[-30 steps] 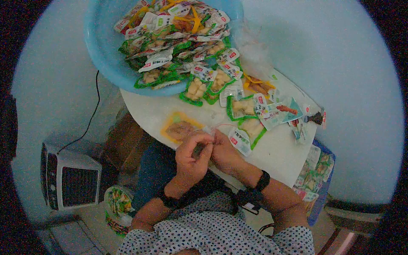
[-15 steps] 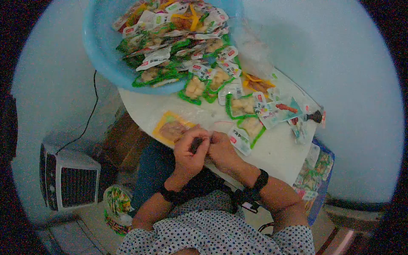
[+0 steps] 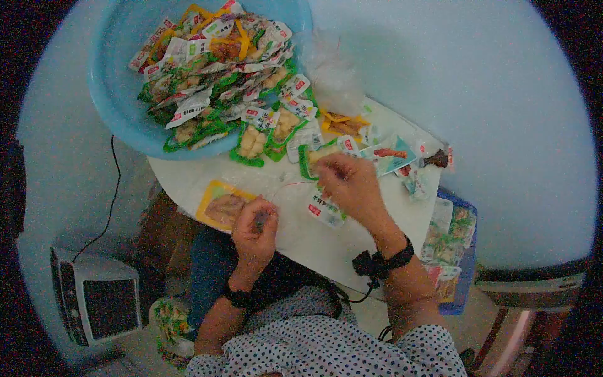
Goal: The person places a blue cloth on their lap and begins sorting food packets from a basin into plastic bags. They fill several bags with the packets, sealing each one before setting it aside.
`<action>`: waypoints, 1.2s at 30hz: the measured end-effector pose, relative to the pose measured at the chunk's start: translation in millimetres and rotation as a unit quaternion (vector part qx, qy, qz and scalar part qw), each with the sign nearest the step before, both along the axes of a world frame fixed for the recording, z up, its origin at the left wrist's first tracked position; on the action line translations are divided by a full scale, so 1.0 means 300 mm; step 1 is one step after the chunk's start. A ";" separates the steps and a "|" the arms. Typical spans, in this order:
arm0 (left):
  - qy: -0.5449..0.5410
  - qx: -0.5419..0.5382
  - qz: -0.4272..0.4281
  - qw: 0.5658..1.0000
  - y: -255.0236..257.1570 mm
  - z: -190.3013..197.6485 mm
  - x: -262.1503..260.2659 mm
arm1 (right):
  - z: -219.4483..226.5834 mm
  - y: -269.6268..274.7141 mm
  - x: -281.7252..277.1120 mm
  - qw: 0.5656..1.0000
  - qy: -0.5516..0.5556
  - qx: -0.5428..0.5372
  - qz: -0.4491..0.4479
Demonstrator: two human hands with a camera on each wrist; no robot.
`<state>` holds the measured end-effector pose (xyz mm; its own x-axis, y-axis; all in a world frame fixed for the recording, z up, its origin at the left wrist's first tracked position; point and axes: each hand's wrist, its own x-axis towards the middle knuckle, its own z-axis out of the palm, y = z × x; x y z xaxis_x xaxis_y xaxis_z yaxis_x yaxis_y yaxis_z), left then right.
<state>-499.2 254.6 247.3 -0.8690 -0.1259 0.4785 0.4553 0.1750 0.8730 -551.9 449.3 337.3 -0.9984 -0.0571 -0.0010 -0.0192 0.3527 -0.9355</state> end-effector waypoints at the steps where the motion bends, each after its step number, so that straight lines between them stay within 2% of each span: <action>1: -0.006 0.001 -0.001 1.000 0.001 0.001 0.003 | -0.012 0.035 -0.024 0.998 0.049 -0.006 -0.032; 4: -0.015 -0.001 -0.007 1.000 0.002 0.007 0.001 | -0.064 0.141 -0.094 0.959 0.177 0.189 -0.114; 7: -0.021 -0.010 -0.014 1.000 -0.001 0.004 0.002 | -0.136 0.232 -0.145 0.937 0.172 0.261 -0.157; 10: -0.032 -0.003 -0.018 0.999 -0.001 0.000 0.004 | -0.211 0.312 -0.212 0.908 0.231 0.325 -0.128; 13: -0.029 0.009 -0.022 0.999 0.002 -0.013 0.004 | -0.224 0.357 -0.271 0.907 0.130 0.384 -0.111; 16: -0.025 -0.001 -0.028 0.999 0.000 -0.018 0.001 | -0.183 0.336 -0.285 0.880 0.111 0.448 -0.109; 19: -0.035 -0.019 -0.040 0.998 -0.008 -0.002 0.005 | -0.211 0.339 -0.323 0.870 0.076 0.477 -0.104; 26: -0.045 -0.013 -0.042 0.998 0.001 -0.003 0.005 | -0.213 0.361 -0.365 0.877 0.105 0.460 -0.089; 28: -0.042 -0.008 -0.044 0.998 -0.003 -0.006 0.003 | -0.208 0.373 -0.386 0.869 0.098 0.481 -0.068; 34: -0.045 -0.017 -0.052 0.997 -0.007 -0.018 0.000 | -0.135 0.368 -0.394 0.914 0.070 0.395 0.068; 36: -0.042 -0.026 -0.044 0.998 -0.004 -0.011 -0.001 | -0.174 0.388 -0.407 0.897 0.145 0.410 0.083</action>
